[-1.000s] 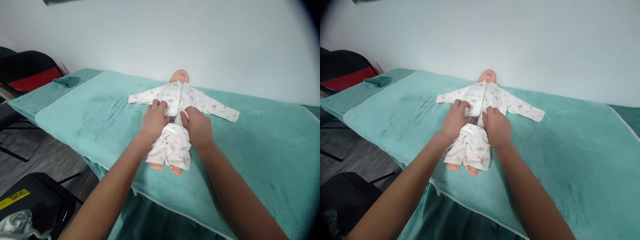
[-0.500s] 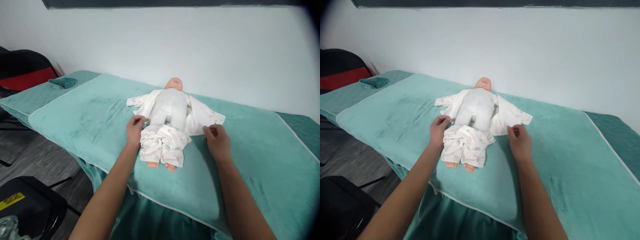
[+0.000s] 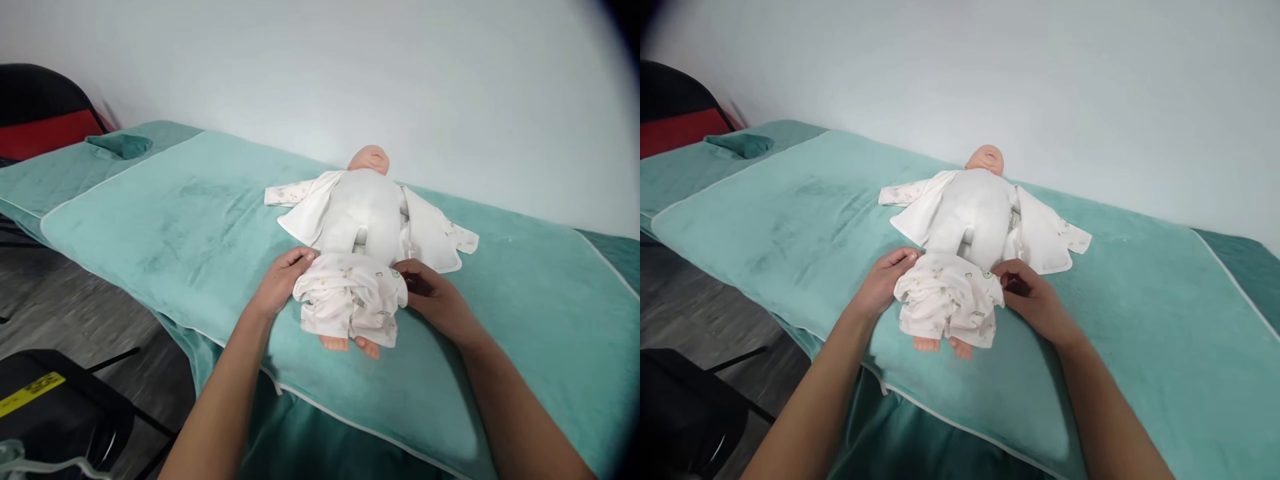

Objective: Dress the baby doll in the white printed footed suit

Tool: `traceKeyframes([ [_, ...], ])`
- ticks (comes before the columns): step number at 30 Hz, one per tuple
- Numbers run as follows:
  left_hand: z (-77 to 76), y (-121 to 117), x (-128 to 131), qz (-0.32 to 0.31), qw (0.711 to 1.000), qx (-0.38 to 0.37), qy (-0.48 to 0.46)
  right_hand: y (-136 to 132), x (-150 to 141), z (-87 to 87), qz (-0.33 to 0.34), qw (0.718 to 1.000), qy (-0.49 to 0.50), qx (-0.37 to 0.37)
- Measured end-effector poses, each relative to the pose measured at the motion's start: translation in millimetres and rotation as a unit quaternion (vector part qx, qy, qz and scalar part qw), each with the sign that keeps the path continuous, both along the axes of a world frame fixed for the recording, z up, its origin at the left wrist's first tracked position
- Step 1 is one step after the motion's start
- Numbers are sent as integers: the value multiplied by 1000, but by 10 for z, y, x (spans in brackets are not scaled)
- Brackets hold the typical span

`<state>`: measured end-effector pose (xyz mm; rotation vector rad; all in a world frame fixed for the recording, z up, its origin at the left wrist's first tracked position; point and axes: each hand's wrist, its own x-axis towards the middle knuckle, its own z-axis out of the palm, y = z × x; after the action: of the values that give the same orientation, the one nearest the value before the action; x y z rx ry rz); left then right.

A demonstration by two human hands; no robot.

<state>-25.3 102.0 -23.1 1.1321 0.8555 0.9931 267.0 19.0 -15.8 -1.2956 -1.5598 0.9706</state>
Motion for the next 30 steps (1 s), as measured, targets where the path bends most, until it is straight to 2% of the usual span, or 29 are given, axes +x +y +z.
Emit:
traceKeyframes([
  [4,-26,16,5,-6,1000,-13,-8,70,36,56,16,998,12,-58],
  [7,-45,20,-1,6,1000,-10,-7,116,57,91,19,997,9,-78],
  [10,-30,3,-25,-18,1000,2,-2,129,55,114,15,996,-1,-89],
  [15,27,-31,-81,-98,994,42,-22,73,8,134,11,997,17,-70],
  [20,-15,-15,-66,-77,997,14,0,26,-37,88,-29,999,-25,-30],
  [24,-33,-22,-65,-81,996,31,15,12,-38,30,-45,998,-49,7],
  [30,8,-57,-104,-92,993,69,39,-30,-20,101,-4,998,-28,-53],
])
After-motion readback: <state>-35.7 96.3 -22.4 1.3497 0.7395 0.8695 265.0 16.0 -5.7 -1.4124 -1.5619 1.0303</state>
